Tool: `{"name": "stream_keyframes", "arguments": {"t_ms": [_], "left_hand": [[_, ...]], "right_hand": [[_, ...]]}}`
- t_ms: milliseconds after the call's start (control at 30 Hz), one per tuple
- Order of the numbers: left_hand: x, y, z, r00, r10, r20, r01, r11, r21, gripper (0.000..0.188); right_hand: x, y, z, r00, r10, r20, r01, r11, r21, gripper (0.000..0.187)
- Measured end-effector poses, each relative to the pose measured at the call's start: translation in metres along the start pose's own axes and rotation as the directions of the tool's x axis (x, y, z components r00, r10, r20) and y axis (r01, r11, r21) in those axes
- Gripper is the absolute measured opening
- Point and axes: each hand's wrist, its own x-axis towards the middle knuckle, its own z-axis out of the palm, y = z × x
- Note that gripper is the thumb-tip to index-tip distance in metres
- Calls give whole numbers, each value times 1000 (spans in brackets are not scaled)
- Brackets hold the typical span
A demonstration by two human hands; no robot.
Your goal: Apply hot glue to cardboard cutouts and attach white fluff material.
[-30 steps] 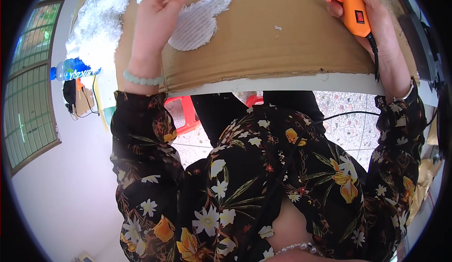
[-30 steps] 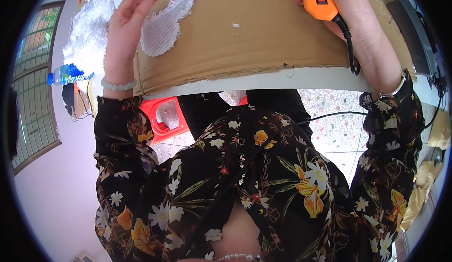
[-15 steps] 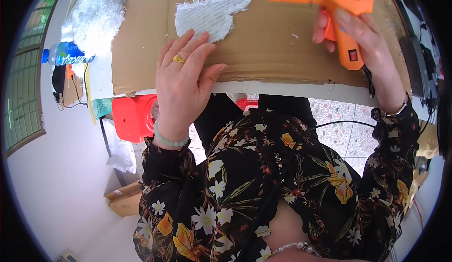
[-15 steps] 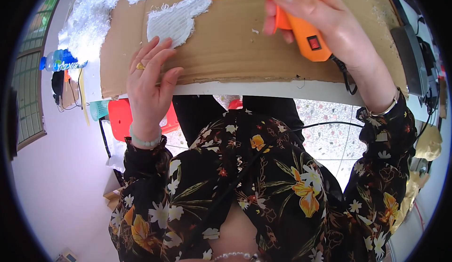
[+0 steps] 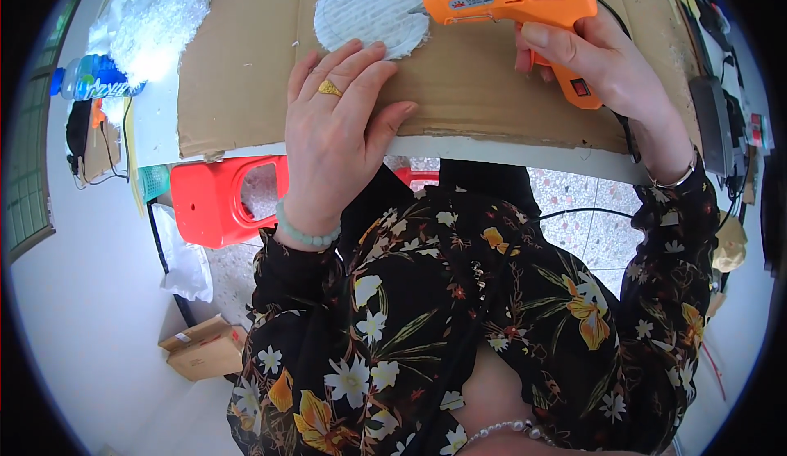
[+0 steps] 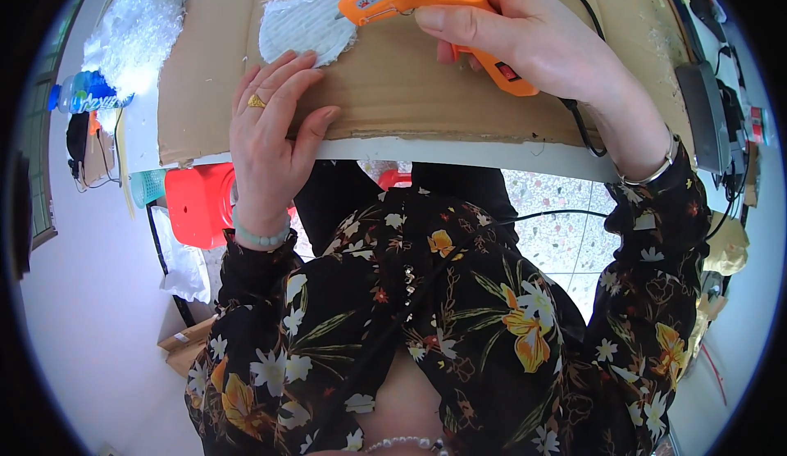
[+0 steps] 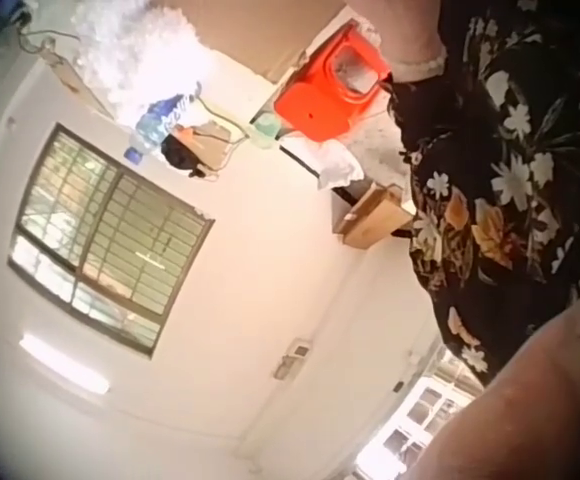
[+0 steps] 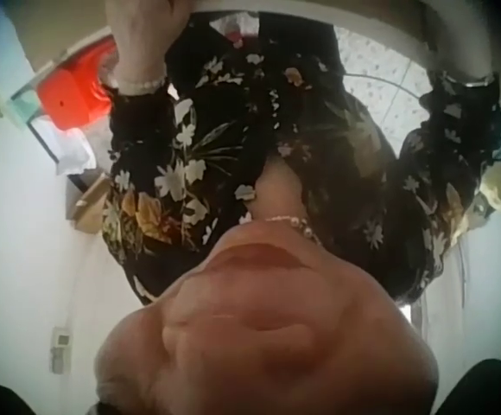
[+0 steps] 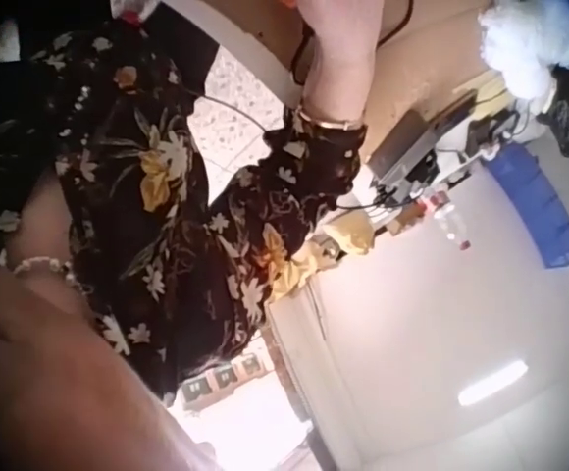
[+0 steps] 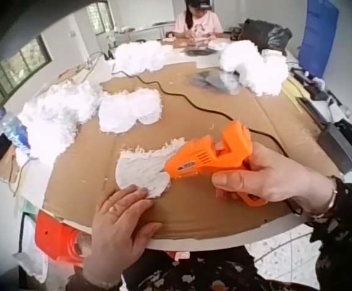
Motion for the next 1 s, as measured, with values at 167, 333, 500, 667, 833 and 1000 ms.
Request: {"name": "stream_keyframes", "arguments": {"t_ms": [167, 333, 500, 667, 833, 1000], "left_hand": [[0, 0, 0, 1000, 0, -11, 0, 1000, -14, 34], [-2, 0, 2, 1000, 7, -19, -7, 1000, -12, 33], [-1, 0, 3, 1000, 10, -26, -10, 1000, -17, 32], [0, 1, 2, 999, 13, -34, -13, 1000, -12, 31], [1, 0, 4, 999, 20, -38, -20, 1000, -7, 31], [0, -2, 4, 998, 35, -45, -35, 999, -2, 30]], "right_hand": [[2, 3, -4, 1000, -4, 18, 5, 999, -40, 35], [1, -2, 0, 1000, -1, 19, 1, 1000, -22, 34], [-1, 1, -4, 999, -11, 38, 13, 999, -32, 33], [-2, -1, -4, 999, 36, 38, -33, 997, -64, 32], [-6, -1, -2, 1000, 25, 18, -24, 996, -81, 33], [0, -26, 2, 989, 112, 94, -97, 983, -154, 34]]}}
